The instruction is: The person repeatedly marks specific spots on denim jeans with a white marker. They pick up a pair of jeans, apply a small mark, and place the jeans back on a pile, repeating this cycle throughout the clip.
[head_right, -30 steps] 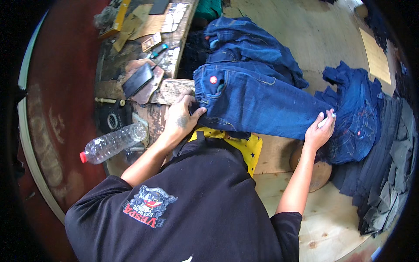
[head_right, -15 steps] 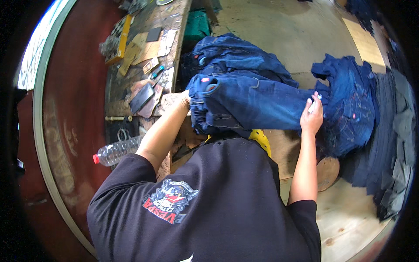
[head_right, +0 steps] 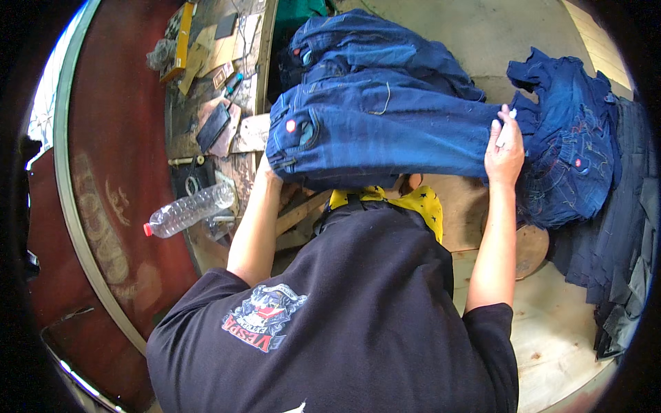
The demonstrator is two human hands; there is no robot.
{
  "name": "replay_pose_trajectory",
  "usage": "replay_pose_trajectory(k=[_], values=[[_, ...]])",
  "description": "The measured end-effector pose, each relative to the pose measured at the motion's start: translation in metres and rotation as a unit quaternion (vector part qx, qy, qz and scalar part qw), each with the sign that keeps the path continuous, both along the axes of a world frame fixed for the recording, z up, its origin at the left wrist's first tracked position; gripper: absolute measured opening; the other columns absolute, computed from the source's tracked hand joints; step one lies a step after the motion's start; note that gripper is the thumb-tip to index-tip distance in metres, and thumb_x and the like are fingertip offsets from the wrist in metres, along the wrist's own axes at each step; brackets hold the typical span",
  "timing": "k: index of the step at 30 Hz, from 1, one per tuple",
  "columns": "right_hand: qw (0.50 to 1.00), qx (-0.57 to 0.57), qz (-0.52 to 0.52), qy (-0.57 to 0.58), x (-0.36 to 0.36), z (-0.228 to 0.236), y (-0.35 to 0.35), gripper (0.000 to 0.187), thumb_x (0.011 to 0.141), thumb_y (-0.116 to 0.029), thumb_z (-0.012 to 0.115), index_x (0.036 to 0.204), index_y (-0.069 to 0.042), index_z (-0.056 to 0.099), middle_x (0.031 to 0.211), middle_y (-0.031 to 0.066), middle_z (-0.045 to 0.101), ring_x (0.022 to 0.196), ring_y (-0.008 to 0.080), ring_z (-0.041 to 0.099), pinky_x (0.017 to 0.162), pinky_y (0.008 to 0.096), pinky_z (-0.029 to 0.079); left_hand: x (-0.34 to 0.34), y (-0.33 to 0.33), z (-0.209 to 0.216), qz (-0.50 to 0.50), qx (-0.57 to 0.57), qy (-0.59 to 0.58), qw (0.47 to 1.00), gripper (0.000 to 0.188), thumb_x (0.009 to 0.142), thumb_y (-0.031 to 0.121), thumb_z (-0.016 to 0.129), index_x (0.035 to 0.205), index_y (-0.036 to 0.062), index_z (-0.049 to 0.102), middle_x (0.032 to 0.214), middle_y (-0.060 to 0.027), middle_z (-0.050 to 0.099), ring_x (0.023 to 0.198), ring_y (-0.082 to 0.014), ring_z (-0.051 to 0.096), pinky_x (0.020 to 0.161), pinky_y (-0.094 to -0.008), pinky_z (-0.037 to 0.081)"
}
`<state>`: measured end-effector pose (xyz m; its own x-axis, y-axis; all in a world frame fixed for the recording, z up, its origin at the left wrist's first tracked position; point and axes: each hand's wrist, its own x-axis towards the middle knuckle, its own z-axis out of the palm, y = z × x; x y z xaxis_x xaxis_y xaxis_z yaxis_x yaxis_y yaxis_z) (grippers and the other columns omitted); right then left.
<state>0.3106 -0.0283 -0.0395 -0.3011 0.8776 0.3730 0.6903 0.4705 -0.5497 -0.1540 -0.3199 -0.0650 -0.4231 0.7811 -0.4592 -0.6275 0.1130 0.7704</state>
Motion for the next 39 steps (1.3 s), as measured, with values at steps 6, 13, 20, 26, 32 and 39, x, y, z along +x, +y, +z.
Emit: replay_pose_trajectory(k=[6, 13, 20, 26, 32, 39], values=[[0.998, 0.036, -0.035, -0.029, -0.007, 0.035, -0.005, 0.031, 0.112, -0.023, 0.065, 0.136, -0.003, 0.067, 0.130, 0.0156, 0.078, 0.125, 0.0378, 0.072, 0.108, 0.0446, 0.056, -0.058, 0.017, 0.089, -0.107, -0.254, 0.274, 0.921, 0.040, 0.097, -0.001, 0.066, 0.136, -0.0010, 0.072, 0.120, -0.0136, 0.080, 0.105, -0.0234, 0.076, 0.095, -0.0382, 0.062], [0.985, -0.027, 0.131, 0.110, -0.131, 0.071, -0.128, 0.039, 0.100, -0.011, 0.071, 0.136, 0.002, 0.063, 0.131, 0.0217, 0.073, 0.118, 0.0363, 0.074, 0.107, 0.0442, 0.057, 0.062, 0.155, 0.113, -0.212, -0.031, 0.753, 0.622, 0.081, 0.087, 0.050, 0.089, 0.150, 0.0074, 0.064, 0.146, -0.0220, 0.069, 0.141, -0.0353, 0.063, 0.119, -0.0577, 0.047], [0.979, -0.031, 0.199, 0.033, -0.189, 0.019, -0.178, 0.041, 0.085, -0.005, 0.077, 0.125, -0.008, 0.071, 0.104, 0.0099, 0.070, 0.091, 0.0306, 0.068, 0.080, 0.0442, 0.053, 0.057, 0.222, 0.049, -0.377, -0.107, 0.679, 0.621, 0.073, 0.085, 0.083, 0.072, 0.084, 0.0112, 0.083, 0.072, -0.0174, 0.073, 0.075, -0.0365, 0.078, 0.071, -0.0460, 0.061], [0.975, -0.050, 0.208, 0.063, -0.192, 0.019, -0.173, 0.034, 0.088, -0.007, 0.077, 0.121, -0.005, 0.069, 0.094, 0.0119, 0.070, 0.082, 0.0326, 0.066, 0.075, 0.0453, 0.051, 0.047, 0.224, 0.081, -0.528, -0.118, 0.634, 0.553, 0.108, 0.067, 0.081, 0.088, 0.145, 0.0083, 0.071, 0.138, -0.0189, 0.076, 0.129, -0.0348, 0.073, 0.108, -0.0463, 0.058], [0.978, -0.022, 0.195, 0.076, -0.205, 0.021, -0.158, 0.027, 0.084, 0.005, 0.077, 0.108, 0.001, 0.067, 0.084, 0.0157, 0.069, 0.069, 0.0342, 0.067, 0.064, 0.0427, 0.057, 0.028, 0.224, 0.080, -0.582, -0.073, 0.571, 0.575, 0.092, 0.076, 0.049, 0.095, 0.153, 0.0073, 0.065, 0.144, -0.0217, 0.071, 0.135, -0.0366, 0.068, 0.113, -0.0448, 0.054], [0.980, 0.010, 0.181, 0.084, -0.229, 0.020, -0.131, 0.020, 0.077, 0.009, 0.072, 0.094, 0.003, 0.066, 0.074, 0.0125, 0.062, 0.059, 0.0300, 0.062, 0.056, 0.0376, 0.054, 0.015, 0.221, 0.062, -0.531, -0.013, 0.568, 0.629, 0.072, 0.081, 0.045, 0.094, 0.139, 0.0061, 0.075, 0.122, -0.0235, 0.079, 0.115, -0.0379, 0.076, 0.102, -0.0437, 0.059]])
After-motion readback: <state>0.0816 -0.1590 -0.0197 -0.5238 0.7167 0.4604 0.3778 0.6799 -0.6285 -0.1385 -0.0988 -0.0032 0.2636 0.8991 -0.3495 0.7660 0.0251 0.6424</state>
